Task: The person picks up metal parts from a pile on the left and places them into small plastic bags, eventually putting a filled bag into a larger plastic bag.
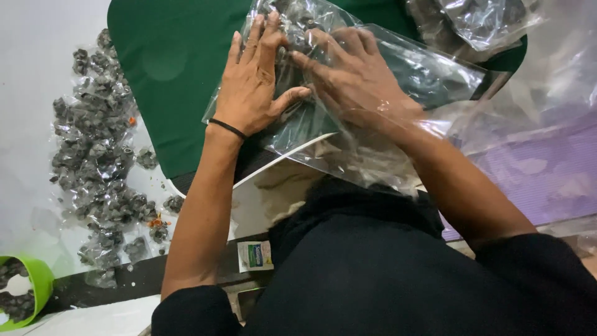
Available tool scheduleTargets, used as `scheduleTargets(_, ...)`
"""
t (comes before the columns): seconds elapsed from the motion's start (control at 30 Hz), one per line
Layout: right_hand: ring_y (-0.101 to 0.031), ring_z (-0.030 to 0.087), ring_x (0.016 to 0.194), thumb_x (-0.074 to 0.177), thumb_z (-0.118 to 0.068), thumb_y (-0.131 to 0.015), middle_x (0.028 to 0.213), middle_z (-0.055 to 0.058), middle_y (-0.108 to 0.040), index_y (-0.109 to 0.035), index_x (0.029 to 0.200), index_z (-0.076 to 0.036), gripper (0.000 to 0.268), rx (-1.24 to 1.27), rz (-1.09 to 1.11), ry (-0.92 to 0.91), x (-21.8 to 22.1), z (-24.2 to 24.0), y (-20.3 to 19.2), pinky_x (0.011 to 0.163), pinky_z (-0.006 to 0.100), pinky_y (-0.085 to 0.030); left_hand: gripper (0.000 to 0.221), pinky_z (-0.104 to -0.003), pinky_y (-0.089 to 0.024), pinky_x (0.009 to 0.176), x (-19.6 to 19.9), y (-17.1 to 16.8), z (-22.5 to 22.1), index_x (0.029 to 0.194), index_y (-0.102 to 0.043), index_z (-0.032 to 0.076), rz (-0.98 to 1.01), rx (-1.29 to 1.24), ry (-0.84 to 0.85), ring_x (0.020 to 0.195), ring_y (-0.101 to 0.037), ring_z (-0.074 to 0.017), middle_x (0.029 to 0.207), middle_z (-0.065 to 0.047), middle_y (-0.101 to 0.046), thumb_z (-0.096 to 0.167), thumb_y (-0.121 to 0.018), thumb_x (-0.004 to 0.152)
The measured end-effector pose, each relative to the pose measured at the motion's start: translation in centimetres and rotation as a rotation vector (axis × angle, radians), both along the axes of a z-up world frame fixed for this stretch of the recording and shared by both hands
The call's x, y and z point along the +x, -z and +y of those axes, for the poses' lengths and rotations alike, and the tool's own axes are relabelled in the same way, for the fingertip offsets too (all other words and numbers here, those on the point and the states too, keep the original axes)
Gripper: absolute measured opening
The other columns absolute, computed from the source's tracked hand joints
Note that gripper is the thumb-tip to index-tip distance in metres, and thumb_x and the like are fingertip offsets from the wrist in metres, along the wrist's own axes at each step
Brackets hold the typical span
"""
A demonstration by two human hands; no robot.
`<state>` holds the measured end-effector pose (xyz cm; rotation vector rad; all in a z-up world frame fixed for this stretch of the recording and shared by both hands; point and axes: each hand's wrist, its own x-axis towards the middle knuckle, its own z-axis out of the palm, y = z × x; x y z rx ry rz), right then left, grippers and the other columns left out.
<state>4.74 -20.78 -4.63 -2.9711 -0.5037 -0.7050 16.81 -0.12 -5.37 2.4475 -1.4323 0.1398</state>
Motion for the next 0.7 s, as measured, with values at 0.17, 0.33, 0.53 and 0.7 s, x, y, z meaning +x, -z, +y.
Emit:
scheduleTargets(0.17, -0.043, 0.04, 0.127, 0.104, -0.032, -0.064, 0.148, 0.016, -0.042, -0.057, 0.154, -0.013, 0.054, 0.096, 0.12, 0.035, 0.3, 1.0, -0.5, 0.104, 0.05, -0.03, 0.075, -0.058, -0.017, 0.128, 0.0, 0.1, 0.0, 0.144, -0.042, 0.01, -0.005, 0.007, 0.006, 0.157, -0.016, -0.0331, 0.169, -0.01, -0.021, 0.064, -0.071, 0.101)
scheduleTargets(0.33, -0.04, 0.034, 0.128, 0.113, -0.035, -0.059, 0.151, 0.017, -0.044, -0.057, 0.155, -0.006, 0.051, 0.053, 0.009, -0.026, -0.3, 0.9, -0.9, 0.103, 0.043, -0.03, 0.076, -0.059, -0.015, 0.127, 0.3, 0.7, 0.2, 0.15, -0.045, 0.012, -0.05, 0.027, 0.0, 0.156, -0.015, -0.033, 0.169, -0.01, -0.019, 0.069, -0.061, 0.103)
scheduleTargets(0.53, -0.041, 0.045, 0.139, 0.106, -0.025, -0.062, 0.157, 0.024, -0.039, -0.045, 0.144, 0.005, 0.052, 0.2, 0.17, -0.026, -0.3, 1.1, -1.3, 0.113, 0.057, -0.033, 0.076, -0.058, -0.015, 0.127, 0.2, 0.4, 0.3, 0.147, -0.051, 0.01, -0.028, -0.029, 0.005, 0.156, -0.017, -0.0323, 0.168, -0.009, -0.022, 0.073, -0.05, 0.104)
scheduleTargets(0.7, -0.041, 0.034, 0.13, 0.107, -0.031, -0.068, 0.154, 0.015, -0.044, -0.054, 0.152, -0.004, 0.054, 0.096, 0.022, -0.026, -0.2, 0.8, -1.2, 0.107, 0.047, -0.032, 0.078, -0.059, -0.018, 0.126, 0.1, 0.2, 0.3, 0.154, -0.046, 0.012, -0.062, 0.0, 0.012, 0.155, -0.018, -0.0327, 0.168, -0.01, -0.023, 0.07, -0.059, 0.104)
